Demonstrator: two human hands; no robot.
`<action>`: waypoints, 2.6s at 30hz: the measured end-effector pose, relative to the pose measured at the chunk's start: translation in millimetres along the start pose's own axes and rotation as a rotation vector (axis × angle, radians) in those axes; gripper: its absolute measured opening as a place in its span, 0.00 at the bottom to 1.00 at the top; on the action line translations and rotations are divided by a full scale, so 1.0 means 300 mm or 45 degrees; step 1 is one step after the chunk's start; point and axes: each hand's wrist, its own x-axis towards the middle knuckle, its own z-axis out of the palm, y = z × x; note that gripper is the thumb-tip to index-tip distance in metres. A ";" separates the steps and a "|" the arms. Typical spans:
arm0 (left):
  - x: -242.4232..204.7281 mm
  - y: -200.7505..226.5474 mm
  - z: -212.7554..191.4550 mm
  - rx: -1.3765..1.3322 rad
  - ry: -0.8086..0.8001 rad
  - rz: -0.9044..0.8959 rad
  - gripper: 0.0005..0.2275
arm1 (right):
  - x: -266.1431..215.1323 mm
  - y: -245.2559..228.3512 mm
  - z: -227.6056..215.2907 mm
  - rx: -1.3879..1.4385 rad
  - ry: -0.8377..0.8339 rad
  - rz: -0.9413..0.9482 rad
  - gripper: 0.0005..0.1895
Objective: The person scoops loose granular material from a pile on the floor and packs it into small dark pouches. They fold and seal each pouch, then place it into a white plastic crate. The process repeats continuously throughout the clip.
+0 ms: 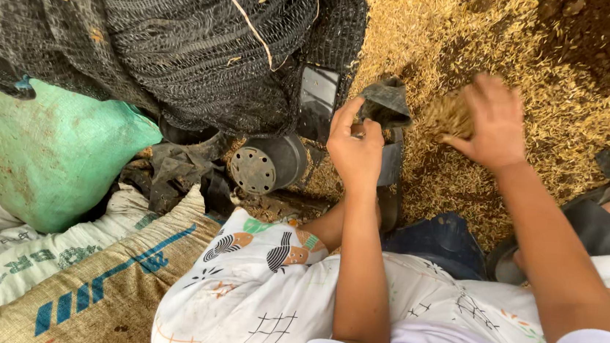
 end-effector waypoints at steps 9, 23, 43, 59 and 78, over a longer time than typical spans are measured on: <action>-0.014 0.011 0.022 0.011 -0.110 -0.193 0.17 | 0.057 -0.064 -0.008 0.465 0.102 -0.015 0.51; -0.136 -0.052 0.194 0.490 -0.338 0.238 0.20 | 0.015 0.013 -0.140 0.664 0.126 0.379 0.15; -0.282 -0.118 0.351 0.063 -0.706 0.306 0.23 | -0.052 -0.008 -0.205 1.863 0.452 0.927 0.20; -0.305 -0.080 0.343 0.108 -0.647 0.343 0.27 | -0.090 0.027 -0.265 1.025 -0.164 0.672 0.19; -0.344 -0.035 0.299 0.218 -0.728 0.354 0.27 | -0.105 -0.001 -0.246 0.662 0.005 0.584 0.22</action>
